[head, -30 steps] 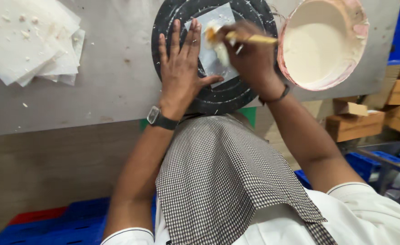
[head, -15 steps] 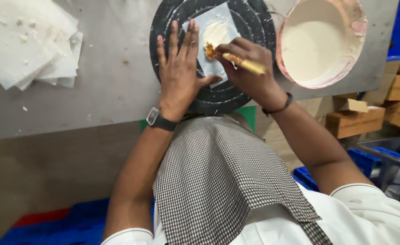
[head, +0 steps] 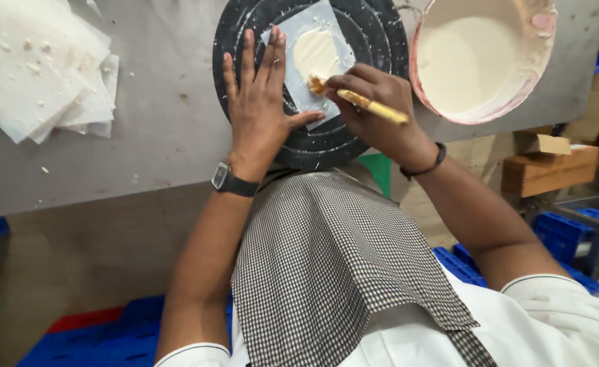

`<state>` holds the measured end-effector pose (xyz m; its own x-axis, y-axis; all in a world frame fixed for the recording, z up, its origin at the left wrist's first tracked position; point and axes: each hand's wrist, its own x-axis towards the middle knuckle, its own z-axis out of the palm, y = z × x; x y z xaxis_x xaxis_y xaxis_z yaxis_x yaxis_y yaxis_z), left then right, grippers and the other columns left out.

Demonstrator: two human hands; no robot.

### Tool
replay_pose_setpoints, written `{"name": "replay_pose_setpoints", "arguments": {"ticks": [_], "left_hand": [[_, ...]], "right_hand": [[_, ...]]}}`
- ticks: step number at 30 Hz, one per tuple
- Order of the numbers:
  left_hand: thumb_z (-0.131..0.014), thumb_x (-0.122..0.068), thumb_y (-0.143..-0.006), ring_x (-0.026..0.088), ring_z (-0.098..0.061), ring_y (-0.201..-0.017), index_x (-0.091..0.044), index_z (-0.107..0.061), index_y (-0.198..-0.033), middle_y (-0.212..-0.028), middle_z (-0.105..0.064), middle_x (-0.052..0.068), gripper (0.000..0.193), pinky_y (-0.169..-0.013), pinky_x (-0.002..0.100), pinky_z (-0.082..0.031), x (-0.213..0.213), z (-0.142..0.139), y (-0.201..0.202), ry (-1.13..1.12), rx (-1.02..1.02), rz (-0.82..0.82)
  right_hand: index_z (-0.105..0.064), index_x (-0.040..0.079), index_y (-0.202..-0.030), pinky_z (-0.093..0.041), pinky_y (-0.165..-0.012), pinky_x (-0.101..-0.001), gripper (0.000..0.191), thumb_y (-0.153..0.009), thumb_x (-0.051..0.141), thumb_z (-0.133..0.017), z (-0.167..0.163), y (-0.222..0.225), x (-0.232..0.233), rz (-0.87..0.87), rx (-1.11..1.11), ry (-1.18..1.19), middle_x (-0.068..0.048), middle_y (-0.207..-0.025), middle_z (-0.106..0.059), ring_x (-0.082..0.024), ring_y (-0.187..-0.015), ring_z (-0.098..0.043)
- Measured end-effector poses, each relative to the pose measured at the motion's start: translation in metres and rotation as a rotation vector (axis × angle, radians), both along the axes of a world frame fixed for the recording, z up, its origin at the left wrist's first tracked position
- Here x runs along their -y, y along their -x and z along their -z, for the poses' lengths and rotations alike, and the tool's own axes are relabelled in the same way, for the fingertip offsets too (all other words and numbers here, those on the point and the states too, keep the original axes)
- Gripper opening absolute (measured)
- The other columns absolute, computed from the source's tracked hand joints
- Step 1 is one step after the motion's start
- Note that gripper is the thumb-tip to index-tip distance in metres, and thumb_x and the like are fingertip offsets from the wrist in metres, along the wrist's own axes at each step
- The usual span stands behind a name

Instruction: The person repeatedly applies a white paste onto small square paper sheets using a brush, then places each coated sheet onto a vertical rack. The process is repeated for multiple sheets throughout the clip.

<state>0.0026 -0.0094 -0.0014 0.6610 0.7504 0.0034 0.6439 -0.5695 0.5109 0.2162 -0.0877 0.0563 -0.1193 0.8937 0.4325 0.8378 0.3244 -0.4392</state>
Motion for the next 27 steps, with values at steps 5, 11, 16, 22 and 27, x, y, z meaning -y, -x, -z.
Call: {"name": "replay_pose_setpoints", "arguments": {"ticks": [5, 11, 16, 22, 27], "left_hand": [[-0.079, -0.08, -0.066, 0.031, -0.011, -0.159, -0.007, -0.023, -0.164, -0.171, -0.028, 0.003, 0.134, -0.129, 0.057, -0.004, -0.003, -0.008, 0.002, 0.001, -0.029, 0.003], [-0.075, -0.084, -0.059, 0.037, -0.022, -0.153, -0.003, -0.025, -0.16, -0.167, -0.03, 0.009, 0.138, -0.117, 0.061, -0.024, 0.004, -0.025, 0.006, -0.049, -0.13, 0.014], [-0.068, -0.079, -0.069, 0.039, -0.039, -0.144, -0.004, -0.021, -0.168, -0.169, -0.035, 0.012, 0.133, -0.121, 0.056, -0.041, 0.02, -0.047, 0.03, 0.181, -0.124, -0.011], [-0.071, -0.075, -0.082, 0.043, -0.022, -0.156, 0.001, -0.019, -0.164, -0.169, -0.029, 0.019, 0.123, -0.123, 0.064, -0.02, 0.002, -0.031, 0.02, -0.105, -0.062, 0.043], [-0.069, -0.072, -0.091, 0.044, -0.018, -0.16, 0.0, -0.02, -0.165, -0.172, -0.027, 0.018, 0.115, -0.128, 0.062, -0.013, -0.013, -0.013, 0.014, -0.072, 0.013, 0.07]], "right_hand": [[-0.075, 0.004, -0.113, -0.049, -0.067, -0.0262, 0.011, -0.105, -0.001, -0.082, 0.009, -0.014, 0.004, 0.26, -0.282, 0.08, -0.01, -0.096, -0.07, -0.018, -0.072, -0.065], [-0.07, 0.001, -0.125, -0.052, -0.078, -0.0196, 0.017, -0.109, -0.001, -0.074, 0.029, -0.033, 0.03, 0.219, -0.858, 0.232, -0.004, -0.111, -0.075, -0.007, -0.097, -0.069], [-0.07, 0.0, -0.118, -0.056, -0.078, -0.0208, 0.011, -0.11, 0.0, -0.078, 0.037, -0.137, 0.072, 0.498, -0.747, 0.116, -0.005, -0.111, -0.074, -0.006, -0.091, -0.067], [-0.077, 0.003, -0.105, -0.053, -0.071, -0.0275, 0.009, -0.098, 0.003, -0.082, 0.055, -0.152, 0.092, 0.62, -0.313, 0.311, -0.006, -0.093, -0.073, -0.013, -0.078, -0.066], [-0.078, 0.003, -0.103, -0.055, -0.077, -0.0334, 0.018, -0.089, -0.007, -0.08, 0.043, -0.139, 0.083, 0.551, 0.035, 0.077, -0.012, -0.103, -0.073, -0.023, -0.09, -0.07]]}}
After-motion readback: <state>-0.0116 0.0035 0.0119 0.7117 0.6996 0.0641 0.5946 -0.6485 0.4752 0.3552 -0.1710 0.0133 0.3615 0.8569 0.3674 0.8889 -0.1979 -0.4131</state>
